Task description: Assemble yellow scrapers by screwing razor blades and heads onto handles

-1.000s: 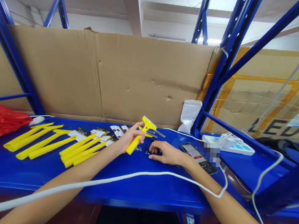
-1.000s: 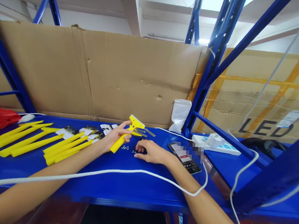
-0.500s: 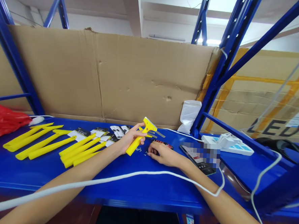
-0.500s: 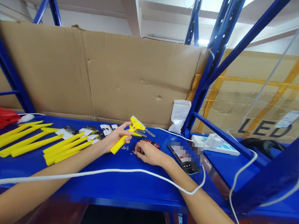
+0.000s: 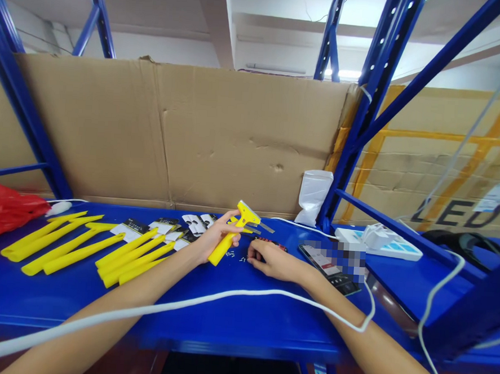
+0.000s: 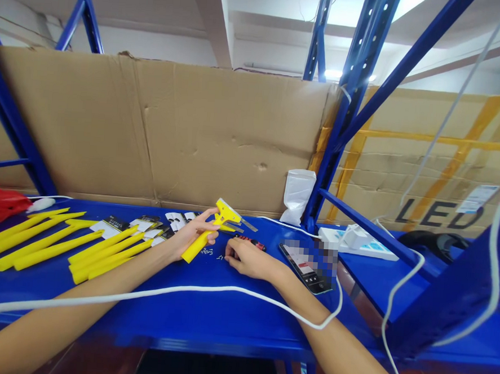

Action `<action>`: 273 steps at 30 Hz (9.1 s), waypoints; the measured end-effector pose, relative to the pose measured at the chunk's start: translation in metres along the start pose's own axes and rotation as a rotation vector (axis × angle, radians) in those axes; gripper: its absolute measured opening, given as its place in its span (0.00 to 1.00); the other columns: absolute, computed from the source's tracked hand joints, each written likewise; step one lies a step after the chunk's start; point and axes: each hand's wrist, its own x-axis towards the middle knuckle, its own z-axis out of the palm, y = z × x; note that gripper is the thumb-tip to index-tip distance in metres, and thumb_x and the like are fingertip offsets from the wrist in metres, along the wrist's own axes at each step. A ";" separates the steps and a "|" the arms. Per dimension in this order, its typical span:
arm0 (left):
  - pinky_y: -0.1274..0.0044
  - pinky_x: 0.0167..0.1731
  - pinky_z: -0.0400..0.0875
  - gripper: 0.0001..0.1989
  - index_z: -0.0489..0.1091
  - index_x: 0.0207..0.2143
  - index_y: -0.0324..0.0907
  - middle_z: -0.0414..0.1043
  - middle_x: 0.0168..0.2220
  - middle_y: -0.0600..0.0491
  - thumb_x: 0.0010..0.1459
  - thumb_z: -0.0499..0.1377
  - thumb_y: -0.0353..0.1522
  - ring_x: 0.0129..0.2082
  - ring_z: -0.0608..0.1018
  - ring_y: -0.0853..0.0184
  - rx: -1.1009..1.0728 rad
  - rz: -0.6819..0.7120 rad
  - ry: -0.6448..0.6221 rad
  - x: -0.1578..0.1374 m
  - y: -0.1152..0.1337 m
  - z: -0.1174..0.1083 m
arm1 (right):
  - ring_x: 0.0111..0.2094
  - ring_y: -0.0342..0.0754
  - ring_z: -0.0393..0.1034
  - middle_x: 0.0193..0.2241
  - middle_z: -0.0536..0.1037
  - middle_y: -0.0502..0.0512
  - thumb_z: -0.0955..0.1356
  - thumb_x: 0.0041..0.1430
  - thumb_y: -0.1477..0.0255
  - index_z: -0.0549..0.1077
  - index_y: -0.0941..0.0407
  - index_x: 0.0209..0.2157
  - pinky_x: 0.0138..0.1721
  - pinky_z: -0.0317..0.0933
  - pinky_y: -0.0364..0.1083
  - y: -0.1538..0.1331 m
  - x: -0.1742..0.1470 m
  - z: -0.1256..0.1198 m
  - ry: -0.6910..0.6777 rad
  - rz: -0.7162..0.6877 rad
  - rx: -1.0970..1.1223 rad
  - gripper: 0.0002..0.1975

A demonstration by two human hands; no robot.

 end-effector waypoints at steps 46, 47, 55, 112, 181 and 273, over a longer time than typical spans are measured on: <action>0.75 0.28 0.69 0.34 0.69 0.62 0.43 0.76 0.37 0.52 0.53 0.70 0.22 0.23 0.75 0.72 0.090 0.105 -0.018 0.001 0.000 -0.001 | 0.52 0.56 0.78 0.50 0.83 0.62 0.71 0.73 0.71 0.87 0.53 0.51 0.62 0.70 0.58 0.017 0.003 0.002 0.027 -0.170 0.000 0.12; 0.75 0.28 0.70 0.34 0.69 0.62 0.44 0.76 0.37 0.52 0.53 0.70 0.22 0.23 0.75 0.72 0.090 0.105 -0.024 0.001 0.000 -0.001 | 0.51 0.55 0.79 0.49 0.83 0.61 0.71 0.73 0.71 0.87 0.53 0.50 0.61 0.71 0.58 0.018 0.004 0.002 0.032 -0.169 0.003 0.12; 0.75 0.27 0.71 0.34 0.69 0.61 0.43 0.77 0.38 0.51 0.52 0.71 0.23 0.23 0.76 0.72 0.086 0.108 -0.081 0.001 -0.005 -0.003 | 0.44 0.51 0.79 0.43 0.83 0.59 0.72 0.72 0.70 0.86 0.55 0.44 0.53 0.72 0.52 0.013 0.002 -0.001 0.052 -0.203 0.015 0.08; 0.74 0.28 0.71 0.32 0.65 0.59 0.44 0.75 0.34 0.54 0.55 0.71 0.26 0.24 0.77 0.69 0.156 -0.013 -0.302 -0.001 -0.033 0.004 | 0.42 0.52 0.75 0.42 0.79 0.57 0.76 0.68 0.58 0.84 0.51 0.39 0.44 0.74 0.53 0.012 0.004 -0.019 0.719 -0.106 0.119 0.11; 0.78 0.25 0.69 0.31 0.65 0.58 0.44 0.77 0.42 0.54 0.54 0.73 0.27 0.21 0.73 0.76 0.041 0.242 -0.002 0.003 0.001 -0.002 | 0.32 0.52 0.76 0.34 0.84 0.56 0.75 0.66 0.62 0.79 0.52 0.38 0.37 0.66 0.48 0.050 -0.002 -0.009 0.366 0.172 -0.170 0.09; 0.80 0.25 0.76 0.11 0.74 0.37 0.35 0.81 0.34 0.46 0.55 0.68 0.17 0.29 0.82 0.68 -0.043 -0.020 0.354 0.010 -0.041 0.004 | 0.45 0.57 0.82 0.51 0.81 0.60 0.74 0.65 0.44 0.55 0.47 0.76 0.55 0.80 0.64 0.015 0.048 -0.041 0.845 -0.227 0.315 0.47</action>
